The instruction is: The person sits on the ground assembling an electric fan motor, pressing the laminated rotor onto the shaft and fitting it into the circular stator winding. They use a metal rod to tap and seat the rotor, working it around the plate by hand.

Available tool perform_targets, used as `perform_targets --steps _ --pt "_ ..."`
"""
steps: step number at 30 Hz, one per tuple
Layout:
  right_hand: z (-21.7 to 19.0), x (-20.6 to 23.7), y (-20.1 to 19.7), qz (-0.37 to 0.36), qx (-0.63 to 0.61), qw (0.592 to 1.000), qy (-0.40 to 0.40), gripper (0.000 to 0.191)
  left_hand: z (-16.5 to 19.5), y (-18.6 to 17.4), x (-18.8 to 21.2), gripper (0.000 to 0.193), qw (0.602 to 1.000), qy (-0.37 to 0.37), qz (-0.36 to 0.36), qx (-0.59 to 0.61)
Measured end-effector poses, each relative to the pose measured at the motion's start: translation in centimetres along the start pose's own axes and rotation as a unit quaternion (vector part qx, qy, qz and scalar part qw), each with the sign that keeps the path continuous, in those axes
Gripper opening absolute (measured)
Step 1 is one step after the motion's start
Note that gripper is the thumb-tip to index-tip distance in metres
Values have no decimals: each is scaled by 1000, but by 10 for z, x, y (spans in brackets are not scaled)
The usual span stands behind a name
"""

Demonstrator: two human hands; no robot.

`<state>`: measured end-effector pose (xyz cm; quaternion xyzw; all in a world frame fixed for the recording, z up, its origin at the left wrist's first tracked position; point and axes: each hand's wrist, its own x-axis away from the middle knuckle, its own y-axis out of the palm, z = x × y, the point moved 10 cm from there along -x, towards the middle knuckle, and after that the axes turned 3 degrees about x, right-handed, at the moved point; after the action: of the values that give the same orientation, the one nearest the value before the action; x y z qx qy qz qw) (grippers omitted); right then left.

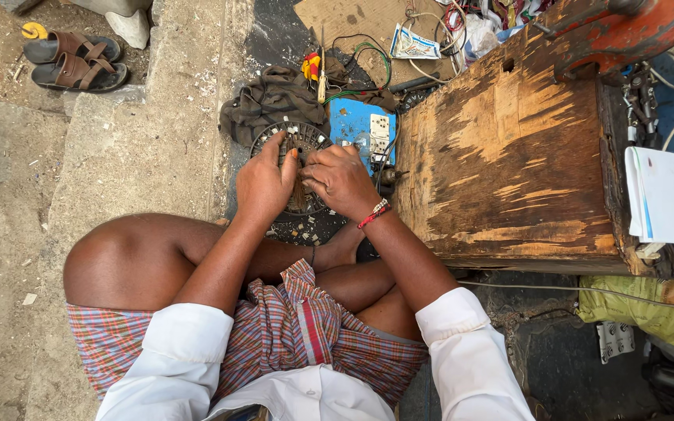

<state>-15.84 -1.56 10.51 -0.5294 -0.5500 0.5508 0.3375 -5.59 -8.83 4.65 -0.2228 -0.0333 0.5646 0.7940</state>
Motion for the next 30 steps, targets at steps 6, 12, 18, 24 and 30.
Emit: perform_targets --steps 6,12,18,24,30 --pt "14 -8 10 -36 -35 998 34 21 -2 3 -1 42 1000 -11 -15 20" --pt "8 -9 5 -4 -36 999 11 15 1 0 -2 42 999 -19 -17 28" --pt "-20 4 0 19 101 987 -123 12 0 3 0 46 997 -50 -51 7" --pt "2 2 12 17 43 999 -21 3 17 3 1 55 998 30 -45 12" --pt "-2 0 11 35 14 999 -28 3 -2 17 0 53 996 -27 -88 -18"
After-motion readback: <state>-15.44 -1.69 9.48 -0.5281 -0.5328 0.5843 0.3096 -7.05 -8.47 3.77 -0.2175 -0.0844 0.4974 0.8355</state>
